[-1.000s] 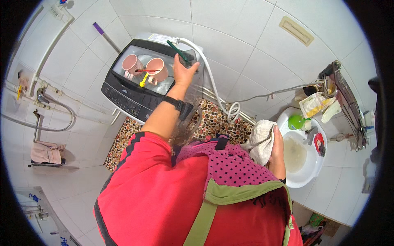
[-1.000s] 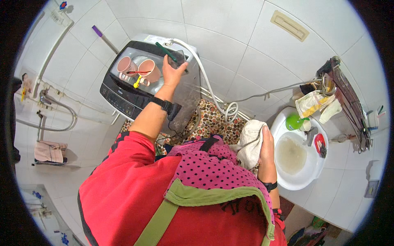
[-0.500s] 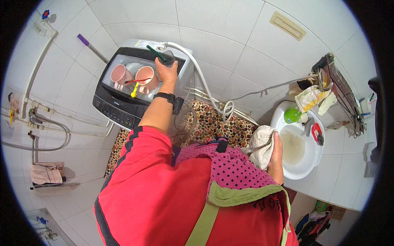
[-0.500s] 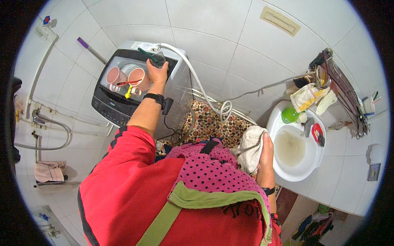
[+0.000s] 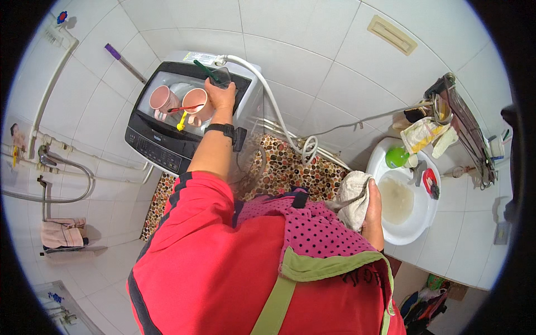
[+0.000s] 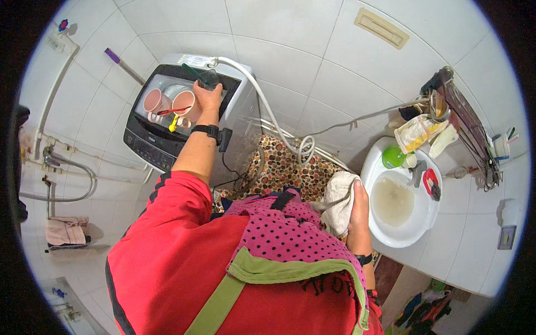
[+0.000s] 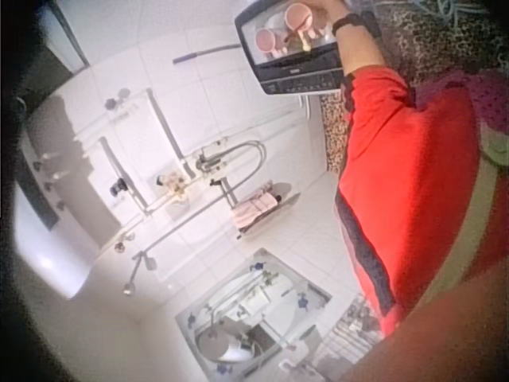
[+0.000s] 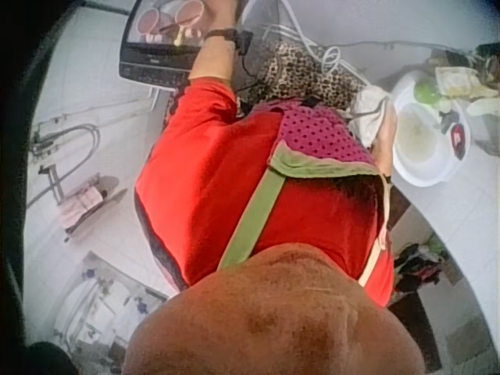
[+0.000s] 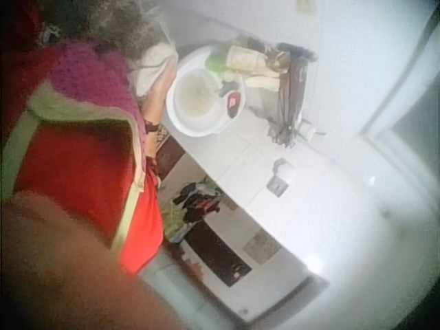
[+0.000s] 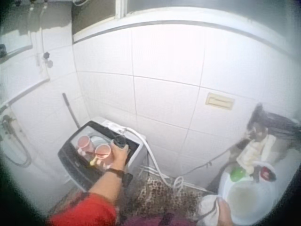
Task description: The person washes several cups and a straw at a bathroom sink using a cloth and a steel wool scrubber, then dries them with a towel and places them on top of a washing machine. The person also scrubs and rinses a blue plastic cup.
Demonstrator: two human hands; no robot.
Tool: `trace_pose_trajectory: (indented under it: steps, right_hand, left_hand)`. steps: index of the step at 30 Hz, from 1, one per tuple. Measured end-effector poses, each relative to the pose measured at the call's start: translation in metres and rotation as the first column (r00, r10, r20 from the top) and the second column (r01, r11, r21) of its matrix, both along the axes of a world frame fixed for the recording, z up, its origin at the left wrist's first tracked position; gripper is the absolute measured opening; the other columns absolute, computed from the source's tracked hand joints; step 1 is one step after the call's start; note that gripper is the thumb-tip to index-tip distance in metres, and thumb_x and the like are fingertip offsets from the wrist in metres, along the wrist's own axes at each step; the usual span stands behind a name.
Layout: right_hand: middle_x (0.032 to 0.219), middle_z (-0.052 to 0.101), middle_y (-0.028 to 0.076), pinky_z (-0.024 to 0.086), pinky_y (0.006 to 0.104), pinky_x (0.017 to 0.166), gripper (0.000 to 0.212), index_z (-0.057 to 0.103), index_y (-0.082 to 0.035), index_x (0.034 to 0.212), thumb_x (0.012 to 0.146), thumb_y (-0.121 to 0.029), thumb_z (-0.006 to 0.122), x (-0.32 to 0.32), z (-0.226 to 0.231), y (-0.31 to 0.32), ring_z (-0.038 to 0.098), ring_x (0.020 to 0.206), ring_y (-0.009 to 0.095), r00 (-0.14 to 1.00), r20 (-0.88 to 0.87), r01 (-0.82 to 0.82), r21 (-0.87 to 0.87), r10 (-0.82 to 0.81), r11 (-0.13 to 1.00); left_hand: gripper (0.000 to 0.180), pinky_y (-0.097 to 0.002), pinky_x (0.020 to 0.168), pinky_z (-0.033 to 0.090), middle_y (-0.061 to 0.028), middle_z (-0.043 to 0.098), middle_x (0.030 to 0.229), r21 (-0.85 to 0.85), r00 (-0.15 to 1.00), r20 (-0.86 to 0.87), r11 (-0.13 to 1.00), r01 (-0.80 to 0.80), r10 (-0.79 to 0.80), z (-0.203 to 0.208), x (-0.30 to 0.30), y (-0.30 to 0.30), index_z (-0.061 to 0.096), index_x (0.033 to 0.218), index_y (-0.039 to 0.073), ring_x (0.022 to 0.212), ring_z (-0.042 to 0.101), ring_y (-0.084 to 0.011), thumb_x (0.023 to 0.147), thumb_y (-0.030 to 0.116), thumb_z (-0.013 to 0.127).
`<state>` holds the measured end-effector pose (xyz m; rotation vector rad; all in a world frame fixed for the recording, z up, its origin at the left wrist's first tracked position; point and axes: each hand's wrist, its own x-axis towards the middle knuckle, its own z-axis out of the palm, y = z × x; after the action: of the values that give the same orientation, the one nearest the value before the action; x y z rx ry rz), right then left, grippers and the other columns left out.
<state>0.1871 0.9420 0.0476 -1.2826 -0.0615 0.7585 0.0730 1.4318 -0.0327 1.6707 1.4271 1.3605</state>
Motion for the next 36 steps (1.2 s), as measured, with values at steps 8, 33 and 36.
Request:
trace_pose_trajectory:
  steps: [8,33,36]
  right_hand:
    - [0.104,0.061,0.013,0.046,0.0352,0.085,0.048,0.054,0.002,0.113,0.092,-0.040,0.049,0.006,-0.002,0.003,0.059,0.092,0.023,0.998,0.013,-0.056,0.025,0.055,0.998]
    - [0.104,0.061,0.011,0.044,0.0293,0.084,0.045,0.057,0.003,0.110,0.095,-0.038,0.044,0.016,-0.007,0.000,0.058,0.093,0.018,0.994,0.066,-0.082,-0.051,0.085,0.995]
    - [0.106,0.060,0.012,0.045,0.0339,0.085,0.051,0.056,0.001,0.113,0.093,-0.044,0.046,0.015,-0.006,0.003,0.058,0.094,0.023,0.993,0.054,-0.102,-0.050,0.104,0.994]
  left_hand:
    - [0.103,-0.0423,0.105,0.028,-0.0294,0.035,0.133,-0.010,1.000,0.004,1.000,0.006,-0.005,0.001,0.000,-0.016,0.021,0.135,-0.008,0.125,0.035,-0.0411,0.060,0.028,0.081]
    - [0.072,-0.0361,0.102,0.035,-0.0239,0.043,0.129,-0.051,0.908,0.276,0.939,0.340,-0.314,-0.017,-0.022,-0.096,0.029,0.133,-0.007,0.120,0.045,-0.0297,0.077,0.014,0.070]
    - [0.049,-0.0293,0.091,0.044,-0.0152,0.054,0.118,-0.025,0.818,0.367,0.874,0.484,-0.443,0.020,-0.040,-0.099,0.043,0.124,-0.003,0.105,0.056,-0.0193,0.081,0.007,0.065]
